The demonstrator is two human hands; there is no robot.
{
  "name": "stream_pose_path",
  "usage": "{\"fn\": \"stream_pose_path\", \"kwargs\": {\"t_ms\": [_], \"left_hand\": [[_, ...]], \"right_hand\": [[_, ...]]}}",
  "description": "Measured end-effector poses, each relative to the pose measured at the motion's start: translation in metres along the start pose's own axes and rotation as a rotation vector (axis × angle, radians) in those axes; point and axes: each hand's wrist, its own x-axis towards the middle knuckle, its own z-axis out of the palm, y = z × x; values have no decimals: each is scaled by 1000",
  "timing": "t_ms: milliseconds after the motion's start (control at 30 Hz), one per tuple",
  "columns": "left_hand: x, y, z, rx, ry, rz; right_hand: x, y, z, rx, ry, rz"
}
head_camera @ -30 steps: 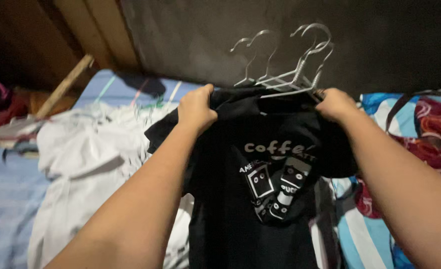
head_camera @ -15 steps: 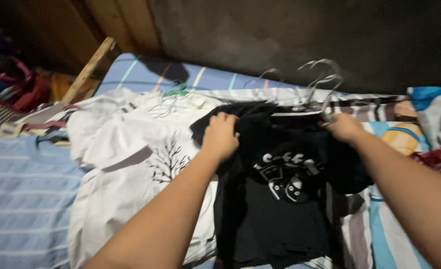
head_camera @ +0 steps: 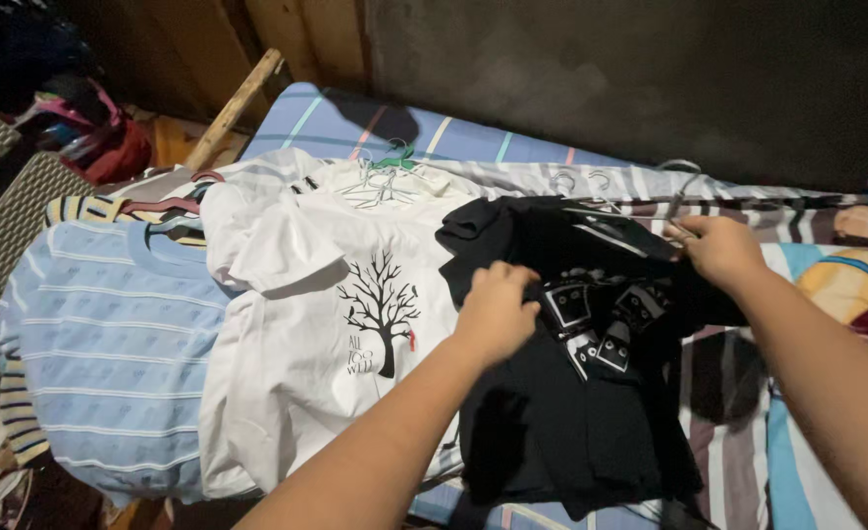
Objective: The person picks up t-shirts from a bed, places them on hangers, and hangs them in a wardrobe. The person repeats this process for several shirts, including white and black t-shirts with various prints.
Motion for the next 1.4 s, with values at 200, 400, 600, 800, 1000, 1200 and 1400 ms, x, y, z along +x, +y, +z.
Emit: {"fn": "stream_pose_path", "kwargs": {"t_ms": [200,400,600,800,1000,1200,1400], "left_hand": [[-13,17,-29,51,266,-4],[-82,29,-48,257,261,160],[-213,40,-61,88,325,-137],[-291,46,-126,315,733,-468],[-368,34,-196,497,971,-637],[-452,21,-268,546,1223,-776],[-550,-20,-353,649,1373,-377]], "right_hand": [[-118,-96,-72,345,-85,-41],[-231,-152,-105,512,-283,-129],[-305,-163,-98,487,-301,-333],[-323,-165,-91,403,-198,-527],[-330,-234,-76,463,-373,-548],[-348,-356,-77,483,-548,-810],[-386,-493,-28,669,-555,-923]]}}
